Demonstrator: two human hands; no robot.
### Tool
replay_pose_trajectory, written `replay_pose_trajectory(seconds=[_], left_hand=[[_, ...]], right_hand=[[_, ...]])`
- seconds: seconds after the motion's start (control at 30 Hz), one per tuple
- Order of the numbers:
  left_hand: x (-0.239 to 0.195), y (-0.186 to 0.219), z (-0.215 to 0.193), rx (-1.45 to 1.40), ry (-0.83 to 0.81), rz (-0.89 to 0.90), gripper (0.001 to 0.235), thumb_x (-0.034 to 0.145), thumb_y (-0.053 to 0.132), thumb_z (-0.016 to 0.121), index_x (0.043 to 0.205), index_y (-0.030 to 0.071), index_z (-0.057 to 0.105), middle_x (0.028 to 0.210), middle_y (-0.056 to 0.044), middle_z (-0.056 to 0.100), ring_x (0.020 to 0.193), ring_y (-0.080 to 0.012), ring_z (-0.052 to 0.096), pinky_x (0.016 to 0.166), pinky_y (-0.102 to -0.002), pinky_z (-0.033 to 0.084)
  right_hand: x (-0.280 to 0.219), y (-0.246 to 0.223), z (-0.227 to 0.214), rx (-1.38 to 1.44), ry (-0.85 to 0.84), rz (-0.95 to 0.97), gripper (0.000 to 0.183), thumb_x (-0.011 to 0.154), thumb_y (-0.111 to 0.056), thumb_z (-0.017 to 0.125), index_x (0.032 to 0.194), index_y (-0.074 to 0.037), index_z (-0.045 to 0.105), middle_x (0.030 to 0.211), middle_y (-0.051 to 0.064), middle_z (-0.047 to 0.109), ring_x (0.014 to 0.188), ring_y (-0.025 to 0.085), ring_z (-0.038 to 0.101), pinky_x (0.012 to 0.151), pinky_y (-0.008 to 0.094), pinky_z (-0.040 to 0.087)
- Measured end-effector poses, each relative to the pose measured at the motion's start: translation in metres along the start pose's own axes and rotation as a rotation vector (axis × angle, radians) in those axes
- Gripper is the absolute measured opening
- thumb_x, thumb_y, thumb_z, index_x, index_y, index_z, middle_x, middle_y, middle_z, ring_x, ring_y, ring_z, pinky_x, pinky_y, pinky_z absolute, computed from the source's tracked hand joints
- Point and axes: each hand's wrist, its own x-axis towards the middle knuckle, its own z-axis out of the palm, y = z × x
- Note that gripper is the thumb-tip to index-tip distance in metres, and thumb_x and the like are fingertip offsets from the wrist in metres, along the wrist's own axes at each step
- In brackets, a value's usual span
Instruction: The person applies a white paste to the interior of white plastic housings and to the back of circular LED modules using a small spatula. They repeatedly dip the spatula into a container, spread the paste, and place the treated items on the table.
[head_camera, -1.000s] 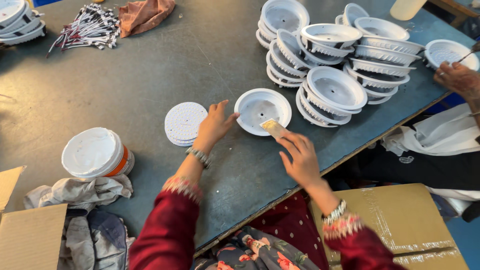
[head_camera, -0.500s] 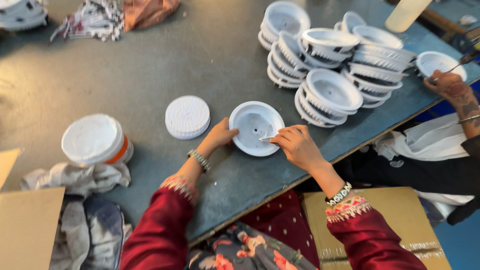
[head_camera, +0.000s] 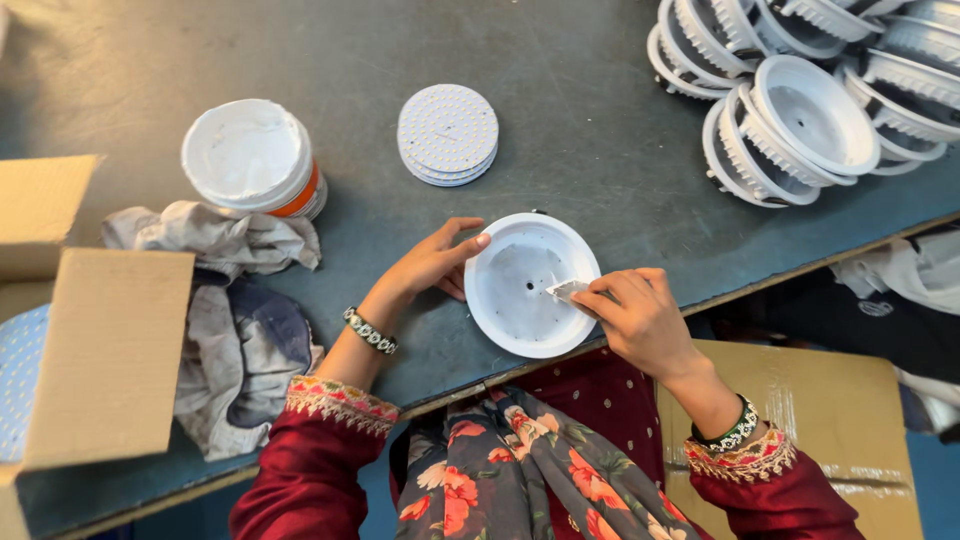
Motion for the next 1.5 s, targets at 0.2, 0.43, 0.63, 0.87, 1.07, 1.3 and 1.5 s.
replay_pose_trajectory(seconds=[0.2,0.43,0.63,0.87,1.07,1.3,1.5], left_hand=[[-0.004,0.017,0.024,0.123,-0.056,0.167,0.058,0.094,0.049,0.064,0.132,0.005,0.063,0.088,-0.012,0.072,0.068,-0.0166,0.072,0.054,-0.032,0.061],[-0.013,0.02,0.027,0.208,-0.022,0.218,0.05,0.097,0.042,0.055,0.134,0.009,0.058,0.075,-0.008,0.073,0.052,-0.0166,0.07,0.048,-0.028,0.056],[-0.009,0.017,0.028,0.131,0.012,0.273,0.05,0.099,0.04,0.055,0.136,0.008,0.06,0.076,-0.007,0.073,0.054,-0.0137,0.068,0.047,-0.028,0.055],[-0.007,0.012,0.028,0.119,0.036,0.282,0.051,0.099,0.041,0.053,0.137,0.009,0.061,0.075,-0.006,0.071,0.054,-0.0125,0.066,0.046,-0.028,0.054],[-0.009,0.015,0.029,0.122,0.048,0.278,0.051,0.098,0.041,0.054,0.138,0.01,0.061,0.071,-0.006,0.071,0.052,-0.0128,0.066,0.046,-0.027,0.053],[-0.007,0.005,0.038,0.097,0.17,0.271,0.044,0.097,0.035,0.054,0.134,0.014,0.065,0.074,-0.008,0.074,0.054,-0.0173,0.068,0.048,-0.031,0.053],[-0.003,-0.001,0.048,0.23,0.334,0.36,0.042,0.098,0.036,0.051,0.132,0.017,0.067,0.082,-0.013,0.077,0.072,-0.0243,0.076,0.066,-0.037,0.055]], right_hand=[[0.0,-0.005,-0.004,0.049,0.046,0.139,0.021,0.087,-0.01,0.071,0.108,-0.01,0.074,0.099,0.003,0.069,0.094,0.023,0.064,0.088,0.038,0.042],[-0.004,-0.004,0.011,0.25,0.125,0.47,0.014,0.098,-0.009,0.066,0.11,-0.005,0.073,0.102,0.007,0.07,0.091,0.024,0.065,0.083,0.035,0.047],[0.004,0.002,0.007,0.343,0.131,0.482,0.017,0.097,-0.007,0.067,0.113,-0.005,0.073,0.109,0.007,0.072,0.096,0.023,0.068,0.084,0.032,0.052],[0.026,-0.006,0.009,0.126,0.09,0.178,0.026,0.088,-0.003,0.071,0.115,-0.007,0.073,0.112,0.004,0.073,0.099,0.023,0.067,0.091,0.036,0.046],[0.047,-0.007,0.022,0.017,0.091,0.037,0.029,0.087,-0.002,0.069,0.115,-0.006,0.072,0.109,0.002,0.073,0.099,0.022,0.067,0.091,0.039,0.046],[0.044,-0.021,0.042,-0.025,0.029,0.036,0.028,0.087,0.002,0.065,0.114,-0.004,0.072,0.104,0.005,0.073,0.095,0.022,0.067,0.088,0.038,0.047],[0.041,-0.043,0.048,-0.052,-0.003,0.055,0.03,0.083,0.002,0.064,0.112,0.0,0.073,0.102,0.007,0.071,0.09,0.025,0.066,0.085,0.038,0.047]])
